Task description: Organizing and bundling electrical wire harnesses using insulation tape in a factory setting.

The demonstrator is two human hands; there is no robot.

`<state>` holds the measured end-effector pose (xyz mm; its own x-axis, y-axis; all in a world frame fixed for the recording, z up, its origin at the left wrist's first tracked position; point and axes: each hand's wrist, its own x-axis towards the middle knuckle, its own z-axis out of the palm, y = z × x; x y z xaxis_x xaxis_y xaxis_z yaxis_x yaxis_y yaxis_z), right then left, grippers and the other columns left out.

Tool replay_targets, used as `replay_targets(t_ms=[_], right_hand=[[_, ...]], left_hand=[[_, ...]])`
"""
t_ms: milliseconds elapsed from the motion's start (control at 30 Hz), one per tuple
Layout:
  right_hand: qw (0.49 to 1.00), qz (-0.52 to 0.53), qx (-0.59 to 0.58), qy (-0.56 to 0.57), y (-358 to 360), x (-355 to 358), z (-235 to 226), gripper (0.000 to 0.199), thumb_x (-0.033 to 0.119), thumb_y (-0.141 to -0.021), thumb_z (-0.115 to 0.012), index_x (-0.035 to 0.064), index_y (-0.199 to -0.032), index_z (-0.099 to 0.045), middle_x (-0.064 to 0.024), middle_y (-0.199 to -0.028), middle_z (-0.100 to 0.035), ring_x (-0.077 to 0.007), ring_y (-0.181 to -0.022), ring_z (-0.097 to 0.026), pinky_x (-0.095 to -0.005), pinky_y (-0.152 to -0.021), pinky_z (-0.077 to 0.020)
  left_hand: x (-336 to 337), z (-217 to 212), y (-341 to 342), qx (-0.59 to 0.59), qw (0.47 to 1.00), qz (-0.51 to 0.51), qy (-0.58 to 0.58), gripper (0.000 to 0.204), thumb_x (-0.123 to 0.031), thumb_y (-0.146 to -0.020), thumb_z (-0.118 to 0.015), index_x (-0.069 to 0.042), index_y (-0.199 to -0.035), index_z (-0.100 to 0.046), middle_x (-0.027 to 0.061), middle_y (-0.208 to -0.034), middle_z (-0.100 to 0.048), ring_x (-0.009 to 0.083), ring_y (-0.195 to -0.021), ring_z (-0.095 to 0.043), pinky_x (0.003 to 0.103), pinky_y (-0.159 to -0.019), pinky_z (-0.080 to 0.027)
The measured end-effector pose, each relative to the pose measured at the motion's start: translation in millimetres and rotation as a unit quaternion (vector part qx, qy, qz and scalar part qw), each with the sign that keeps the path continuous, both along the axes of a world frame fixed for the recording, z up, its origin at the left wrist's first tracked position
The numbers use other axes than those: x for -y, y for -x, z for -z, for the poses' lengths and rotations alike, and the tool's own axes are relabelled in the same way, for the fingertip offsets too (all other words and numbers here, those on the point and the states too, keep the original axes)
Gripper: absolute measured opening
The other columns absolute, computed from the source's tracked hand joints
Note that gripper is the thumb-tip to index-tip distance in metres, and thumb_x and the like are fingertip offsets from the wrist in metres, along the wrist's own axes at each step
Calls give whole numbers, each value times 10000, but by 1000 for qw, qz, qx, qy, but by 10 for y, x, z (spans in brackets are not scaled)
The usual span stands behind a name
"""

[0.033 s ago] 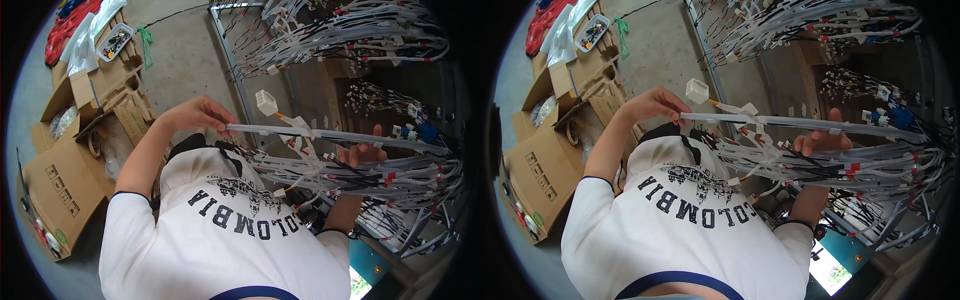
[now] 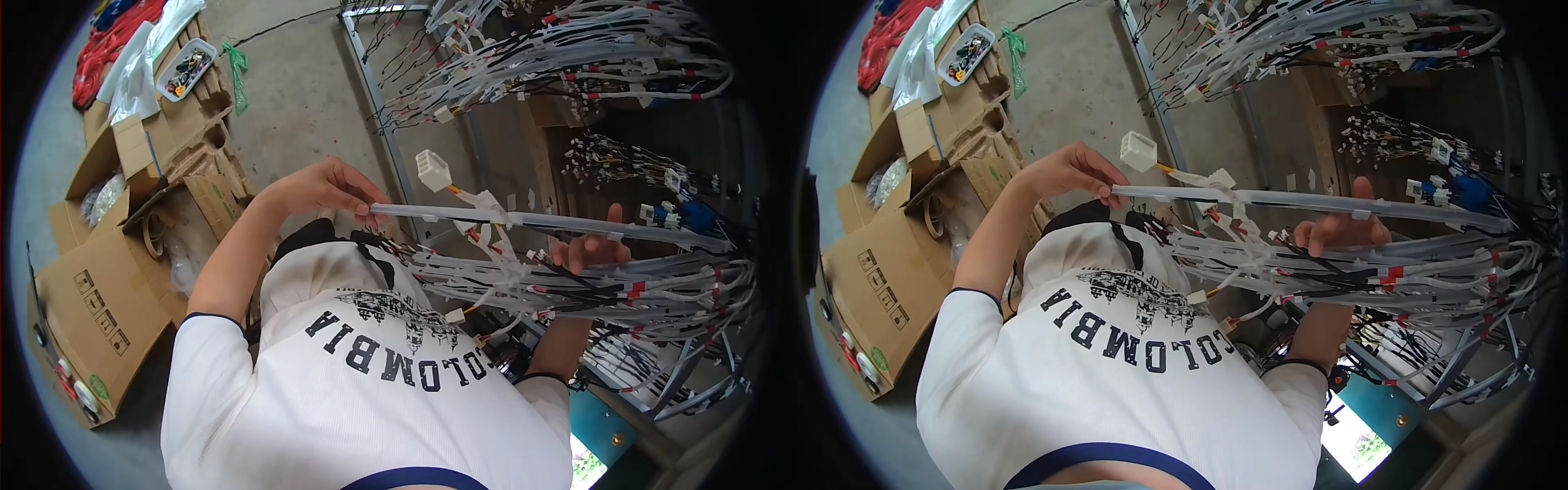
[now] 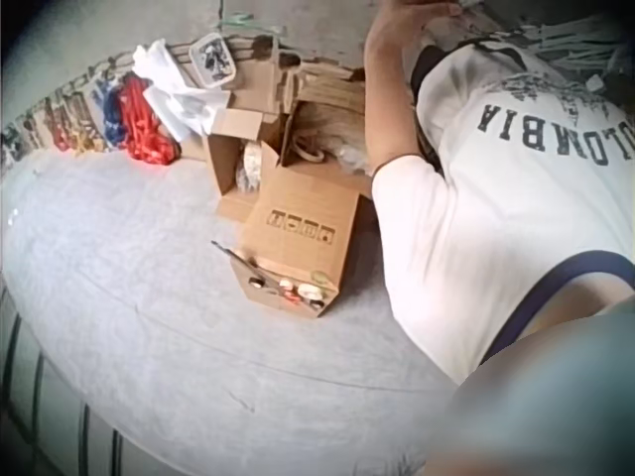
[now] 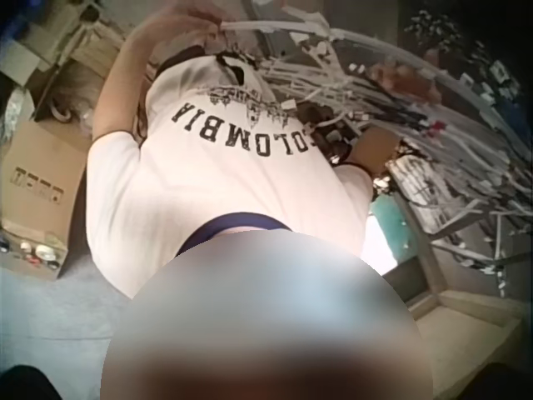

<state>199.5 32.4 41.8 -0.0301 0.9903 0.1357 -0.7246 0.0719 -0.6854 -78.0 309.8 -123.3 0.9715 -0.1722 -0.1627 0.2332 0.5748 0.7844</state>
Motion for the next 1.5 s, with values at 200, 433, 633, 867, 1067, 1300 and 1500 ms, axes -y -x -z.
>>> replay_targets(t_ms=[200,433,633,867,1067,1300,1500], right_hand=[[998,61,-9,25,191,-56,-69,525,292,-973,-383,51,-1436,-330,-257,-1204,-585,-383,-1069,-594,-526,-941,-361],[998,43,-17,39,178,-27,-80,425,301,-962,-437,27,-1284,-463,-241,-1142,-618,-371,-1092,-587,-531,-930,-390],[998,46,7,29,165,15,-11,422,325,-967,-409,44,-1275,-476,-222,-1083,-648,-362,-1067,-602,-527,-919,-397],[999,35,17,24,116,34,-18,410,329,-961,-423,60,-1262,-490,-215,-1077,-651,-357,-1043,-610,-522,-944,-382],[995,55,-26,78,43,-13,-80,553,341,-929,-489,-58,-1299,-391,-194,-1039,-644,-381,-1078,-558,-482,-934,-399],[988,126,71,57,-352,102,165,337,328,-1027,-299,87,-966,-527,-52,-690,-595,-225,-857,-514,-344,-820,-400],[964,226,82,114,-348,240,251,491,420,-1004,-368,52,-751,-572,-52,-760,-523,-203,-736,-468,-304,-720,-396]], left_hand=[[133,12,-135,7,994,-32,-103,441,-10,-823,-665,-23,-1255,-573,94,-1182,-635,191,-1117,-582,311,-975,-443],[532,-616,-203,202,946,-239,-80,481,92,-738,-679,-18,-1202,-619,154,-1142,-624,227,-1027,-622,296,-863,-508],[588,-1093,-201,262,903,-255,-225,392,91,-708,-704,28,-1094,-668,151,-921,-677,214,-832,-646,298,-718,-522],[583,-1144,-289,312,880,-267,-239,372,84,-695,-701,46,-1064,-669,153,-934,-686,231,-823,-659,301,-723,-529],[527,-1018,-351,155,954,-253,38,314,72,-819,-577,51,-1133,-572,131,-978,-652,204,-821,-672,313,-743,-562],[366,-693,-889,-20,948,-316,46,284,-88,-926,-521,9,-1190,-486,112,-982,-608,196,-811,-613,310,-724,-489],[1303,-1199,-1086,251,745,-369,-495,501,-87,-772,-690,-12,-1217,-473,152,-1193,-497,312,-1081,-479,382,-924,-399]])
